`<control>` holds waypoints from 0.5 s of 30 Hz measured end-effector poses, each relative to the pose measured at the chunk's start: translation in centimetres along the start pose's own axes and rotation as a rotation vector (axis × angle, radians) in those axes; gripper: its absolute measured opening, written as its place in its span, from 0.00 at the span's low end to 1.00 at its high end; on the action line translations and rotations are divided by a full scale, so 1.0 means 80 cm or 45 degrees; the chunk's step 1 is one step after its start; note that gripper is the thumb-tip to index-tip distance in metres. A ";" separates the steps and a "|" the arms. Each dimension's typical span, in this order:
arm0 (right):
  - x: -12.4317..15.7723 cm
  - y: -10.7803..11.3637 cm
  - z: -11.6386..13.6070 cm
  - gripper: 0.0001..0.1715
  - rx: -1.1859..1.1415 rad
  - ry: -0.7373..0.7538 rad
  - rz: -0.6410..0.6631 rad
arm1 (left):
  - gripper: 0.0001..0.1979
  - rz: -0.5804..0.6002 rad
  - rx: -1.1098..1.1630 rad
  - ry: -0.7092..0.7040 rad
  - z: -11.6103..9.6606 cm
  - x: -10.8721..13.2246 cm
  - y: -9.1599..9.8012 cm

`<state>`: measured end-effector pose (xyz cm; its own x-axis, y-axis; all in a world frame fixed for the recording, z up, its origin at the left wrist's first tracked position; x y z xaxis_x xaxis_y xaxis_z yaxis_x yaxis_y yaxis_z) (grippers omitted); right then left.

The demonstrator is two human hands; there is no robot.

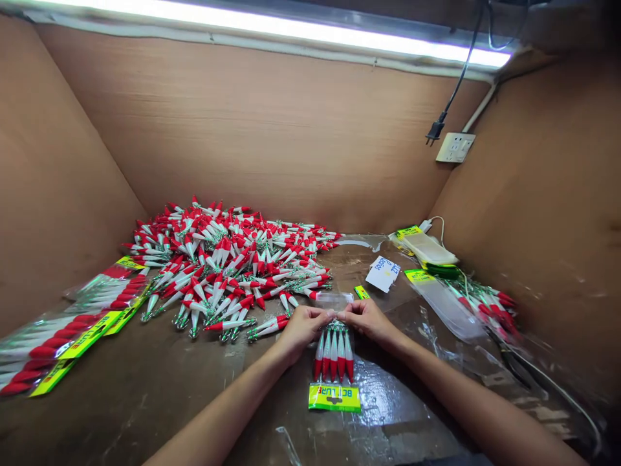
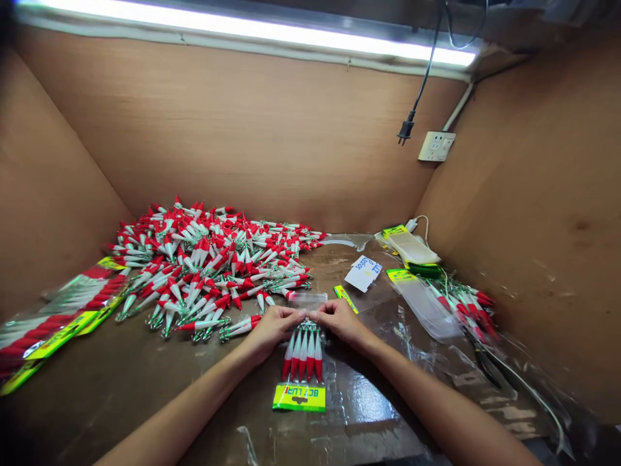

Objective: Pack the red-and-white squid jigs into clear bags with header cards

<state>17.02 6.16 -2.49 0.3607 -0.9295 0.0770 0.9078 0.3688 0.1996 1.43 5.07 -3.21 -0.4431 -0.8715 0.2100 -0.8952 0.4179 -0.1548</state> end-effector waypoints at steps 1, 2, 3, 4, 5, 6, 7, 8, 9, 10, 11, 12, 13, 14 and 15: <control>0.001 0.001 0.003 0.24 0.055 0.020 -0.014 | 0.30 -0.018 -0.011 -0.024 0.000 0.000 0.001; 0.003 0.005 0.009 0.22 0.132 0.067 -0.069 | 0.31 -0.037 -0.024 -0.049 -0.001 0.000 0.002; 0.008 0.010 0.019 0.20 0.230 0.145 -0.165 | 0.31 -0.058 -0.039 -0.076 -0.002 0.000 0.003; 0.014 0.017 0.033 0.21 0.343 0.254 -0.288 | 0.32 -0.078 -0.058 -0.104 -0.004 0.000 0.004; 0.023 0.021 0.050 0.25 0.459 0.386 -0.418 | 0.31 -0.096 -0.081 -0.136 -0.006 0.000 0.005; 0.032 0.021 0.068 0.27 0.571 0.522 -0.514 | 0.30 -0.112 -0.110 -0.171 -0.009 0.000 0.005; 0.039 0.016 0.084 0.26 0.674 0.650 -0.549 | 0.28 -0.122 -0.146 -0.208 -0.012 0.001 0.004; 0.042 0.005 0.096 0.23 0.771 0.751 -0.517 | 0.25 -0.128 -0.189 -0.246 -0.016 0.001 0.003; 0.041 -0.008 0.104 0.21 0.866 0.823 -0.441 | 0.22 -0.132 -0.239 -0.283 -0.019 0.002 0.002; 0.038 -0.022 0.108 0.19 0.964 0.868 -0.348 | 0.19 -0.138 -0.295 -0.316 -0.022 0.003 0.001; 0.033 -0.036 0.109 0.17 1.065 0.889 -0.263 | 0.17 -0.149 -0.354 -0.344 -0.025 0.004 0.000; 0.028 -0.047 0.109 0.15 1.163 0.899 -0.201 | 0.15 -0.164 -0.415 -0.368 -0.027 0.006 0.000; 0.022 -0.055 0.108 0.14 1.252 0.905 -0.161 | 0.14 -0.184 -0.474 -0.386 -0.030 0.008 0.000; 0.018 -0.060 0.107 0.12 1.328 0.909 -0.130 | 0.13 -0.202 -0.530 -0.400 -0.032 0.010 0.001; 0.014 -0.064 0.107 0.11 1.389 0.917 -0.103 | 0.13 -0.216 -0.583 -0.411 -0.034 0.013 0.002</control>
<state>10.95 3.23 4.95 0.6547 -0.6141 -0.4407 0.4153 -0.1949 0.8886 0.70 4.94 -0.40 -0.3193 -0.9400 -0.1202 -0.9134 0.2716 0.3031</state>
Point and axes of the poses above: each hand's wrist, its own x-axis away from the middle knuckle, its own y-axis out of the back of the hand, z = x × y, the point moved 7 cm from there along -x, towards the middle knuckle, and after that the axes turned 4 degrees about z, right-handed, at the moved point
